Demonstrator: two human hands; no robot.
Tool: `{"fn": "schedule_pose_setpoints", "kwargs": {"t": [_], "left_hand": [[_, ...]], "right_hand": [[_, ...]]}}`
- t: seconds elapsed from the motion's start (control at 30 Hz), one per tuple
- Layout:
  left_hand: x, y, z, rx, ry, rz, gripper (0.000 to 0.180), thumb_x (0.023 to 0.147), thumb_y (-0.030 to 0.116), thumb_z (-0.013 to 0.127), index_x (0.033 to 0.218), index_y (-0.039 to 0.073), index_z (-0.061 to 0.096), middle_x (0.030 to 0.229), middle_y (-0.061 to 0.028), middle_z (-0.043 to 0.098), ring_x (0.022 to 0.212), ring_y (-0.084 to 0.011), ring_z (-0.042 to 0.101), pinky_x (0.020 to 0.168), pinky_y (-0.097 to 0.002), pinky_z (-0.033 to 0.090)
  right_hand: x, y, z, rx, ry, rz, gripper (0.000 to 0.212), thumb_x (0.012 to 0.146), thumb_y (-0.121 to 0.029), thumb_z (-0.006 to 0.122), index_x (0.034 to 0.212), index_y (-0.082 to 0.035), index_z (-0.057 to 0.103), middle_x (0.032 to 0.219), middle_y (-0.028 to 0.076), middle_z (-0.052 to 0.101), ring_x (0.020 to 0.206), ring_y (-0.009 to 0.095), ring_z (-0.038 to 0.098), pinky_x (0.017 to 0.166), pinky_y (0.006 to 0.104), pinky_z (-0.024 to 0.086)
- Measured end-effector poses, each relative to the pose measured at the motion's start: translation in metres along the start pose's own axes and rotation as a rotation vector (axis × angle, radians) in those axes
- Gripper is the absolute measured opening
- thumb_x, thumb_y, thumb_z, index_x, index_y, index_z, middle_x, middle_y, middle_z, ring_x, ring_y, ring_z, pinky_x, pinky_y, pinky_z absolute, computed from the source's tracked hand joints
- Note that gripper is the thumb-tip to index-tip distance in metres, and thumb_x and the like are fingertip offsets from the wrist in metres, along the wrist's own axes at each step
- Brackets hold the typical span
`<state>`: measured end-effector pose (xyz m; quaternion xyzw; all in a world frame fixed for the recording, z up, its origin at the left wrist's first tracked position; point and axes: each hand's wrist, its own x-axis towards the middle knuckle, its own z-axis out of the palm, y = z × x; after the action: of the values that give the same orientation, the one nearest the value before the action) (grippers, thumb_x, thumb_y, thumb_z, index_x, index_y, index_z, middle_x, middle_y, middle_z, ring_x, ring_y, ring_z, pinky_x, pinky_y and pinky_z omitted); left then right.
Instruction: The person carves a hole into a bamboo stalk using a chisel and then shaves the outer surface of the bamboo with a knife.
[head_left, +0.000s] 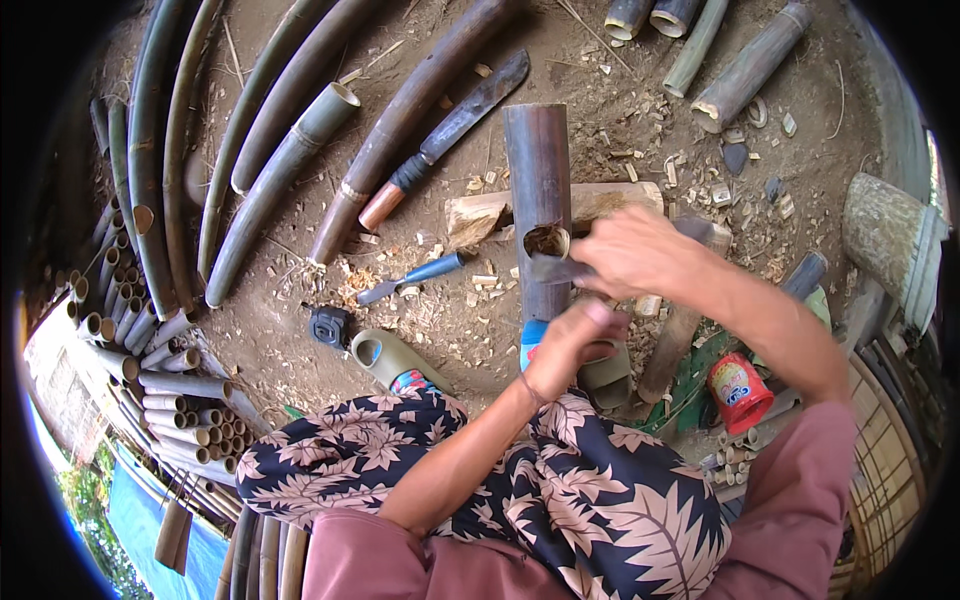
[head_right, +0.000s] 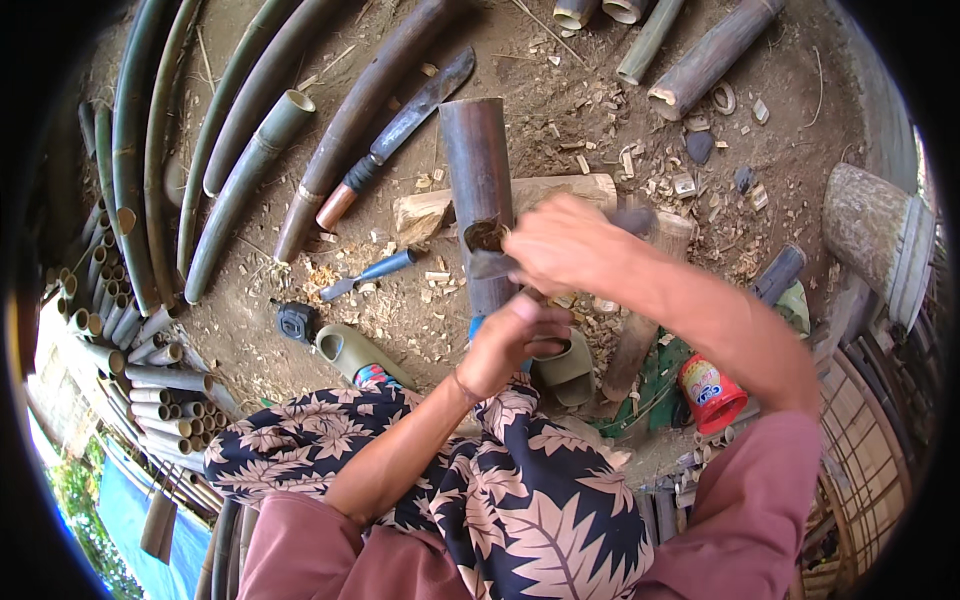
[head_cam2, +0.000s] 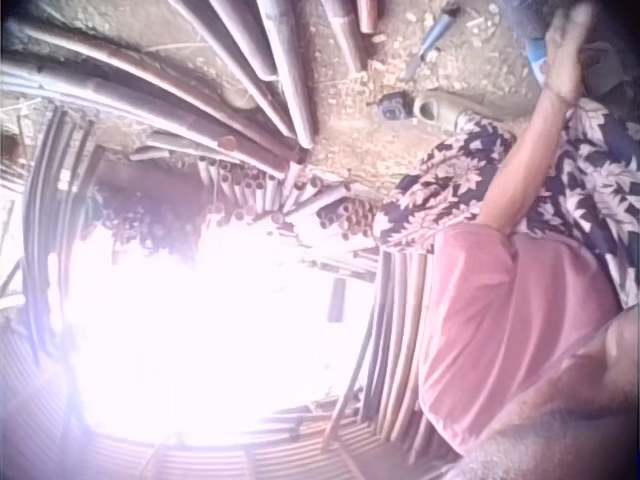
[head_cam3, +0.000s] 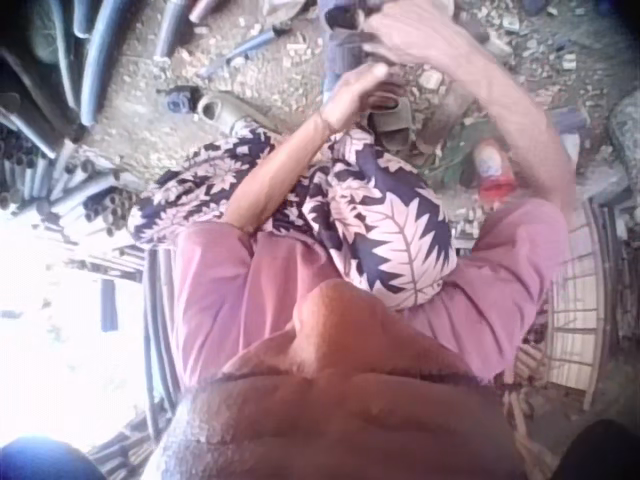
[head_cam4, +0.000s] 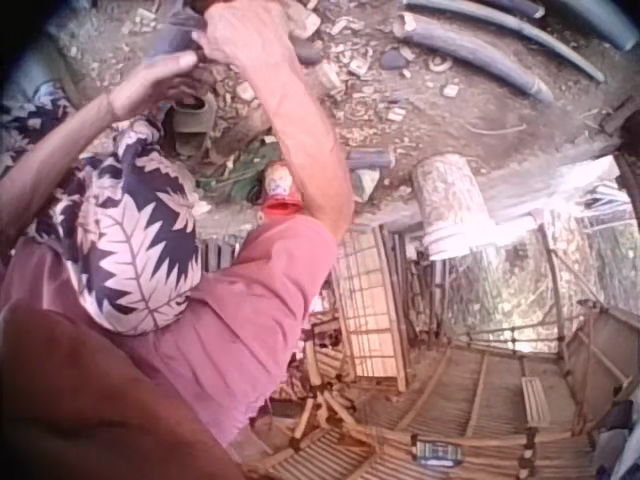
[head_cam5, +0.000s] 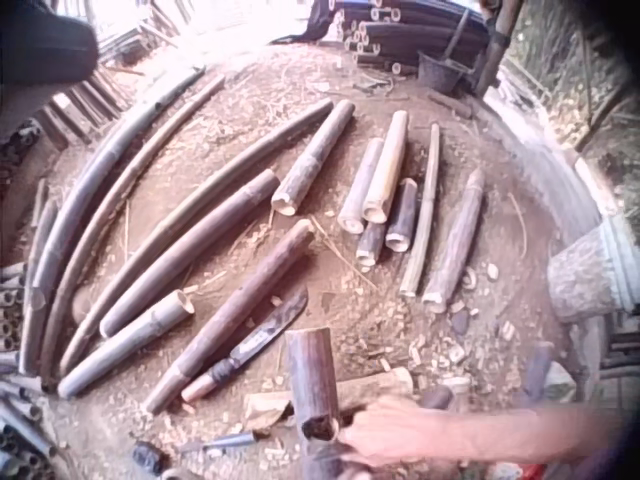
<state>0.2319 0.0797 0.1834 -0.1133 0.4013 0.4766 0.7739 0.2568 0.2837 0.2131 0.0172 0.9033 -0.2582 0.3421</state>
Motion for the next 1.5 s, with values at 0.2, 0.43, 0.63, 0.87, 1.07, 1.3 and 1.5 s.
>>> {"fn": "schedule_pose_setpoints", "kwargs": {"t": [0.2,0.43,0.63,0.87,1.07,1.3,1.5], "left_hand": [[-0.027,-0.004,0.043,0.942,0.07,0.075,0.079,0.083,0.036,0.073,0.139,-0.006,0.037,0.121,-0.0304,0.059,0.114,-0.0329,0.061,0.098,-0.0401,0.047],[-0.048,0.076,0.042,1.277,0.042,0.175,0.051,0.077,0.034,0.069,0.1,-0.011,0.061,0.082,-0.0288,0.067,0.077,-0.0412,0.07,0.071,-0.0453,0.055],[-0.043,0.097,0.016,0.517,0.134,0.446,0.075,0.086,0.05,0.07,0.125,-0.011,0.053,0.109,-0.0184,0.067,0.095,-0.0249,0.065,0.084,-0.0347,0.052],[0.028,0.019,-0.079,0.77,0.531,0.433,0.101,0.07,0.052,0.084,0.135,-0.013,0.042,0.127,-0.0286,0.056,0.119,-0.0323,0.057,0.103,-0.0375,0.044],[0.052,0.008,-0.069,0.676,0.515,0.494,0.093,0.069,0.039,0.087,0.132,-0.009,0.039,0.123,-0.0229,0.059,0.114,-0.0282,0.059,0.1,-0.0375,0.045],[0.053,0.012,-0.072,0.699,0.459,0.489,0.09,0.073,0.039,0.086,0.133,-0.009,0.038,0.123,-0.0203,0.058,0.113,-0.0261,0.057,0.101,-0.036,0.044],[0.058,0.01,-0.083,0.61,0.389,0.481,0.087,0.073,0.037,0.086,0.131,-0.008,0.04,0.12,-0.0173,0.059,0.11,-0.0235,0.058,0.099,-0.0349,0.045]], "right_hand": [[-0.081,-0.041,0.086,1.767,0.689,0.384,0.055,0.106,-0.042,0.035,0.107,0.005,0.063,0.089,0.014,0.073,0.087,0.023,0.068,0.08,0.0345,0.052],[-0.101,-0.065,0.048,0.054,0.922,0.171,0.048,0.073,-0.024,0.077,0.113,-0.005,0.062,0.088,0.01,0.064,0.086,0.03,0.064,0.088,0.0407,0.049],[-0.063,-0.011,0.083,1.091,1.323,-0.146,0.027,0.078,-0.008,0.072,0.101,0.001,0.06,0.081,0.006,0.065,0.07,0.016,0.065,0.063,0.0333,0.057],[0.004,-0.013,0.08,1.318,1.406,-0.04,0.017,0.075,-0.012,0.079,0.08,-0.002,0.066,0.073,0.004,0.068,0.064,0.012,0.065,0.06,0.0287,0.052],[0.012,-0.015,0.084,1.117,1.46,-0.176,0.018,0.074,-0.009,0.077,0.086,-0.001,0.065,0.075,0.005,0.066,0.066,0.014,0.065,0.062,0.0284,0.052],[0.004,-0.011,0.093,1.487,1.508,-0.116,0.023,0.082,-0.005,0.068,0.099,-0.002,0.052,0.072,0.005,0.056,0.06,0.014,0.059,0.055,0.0318,0.051],[0.0,-0.003,0.098,1.82,1.562,0.013,0.014,0.087,-0.008,0.062,0.096,-0.003,0.052,0.063,0.004,0.051,0.05,0.013,0.047,0.051,0.0341,0.046]]}}
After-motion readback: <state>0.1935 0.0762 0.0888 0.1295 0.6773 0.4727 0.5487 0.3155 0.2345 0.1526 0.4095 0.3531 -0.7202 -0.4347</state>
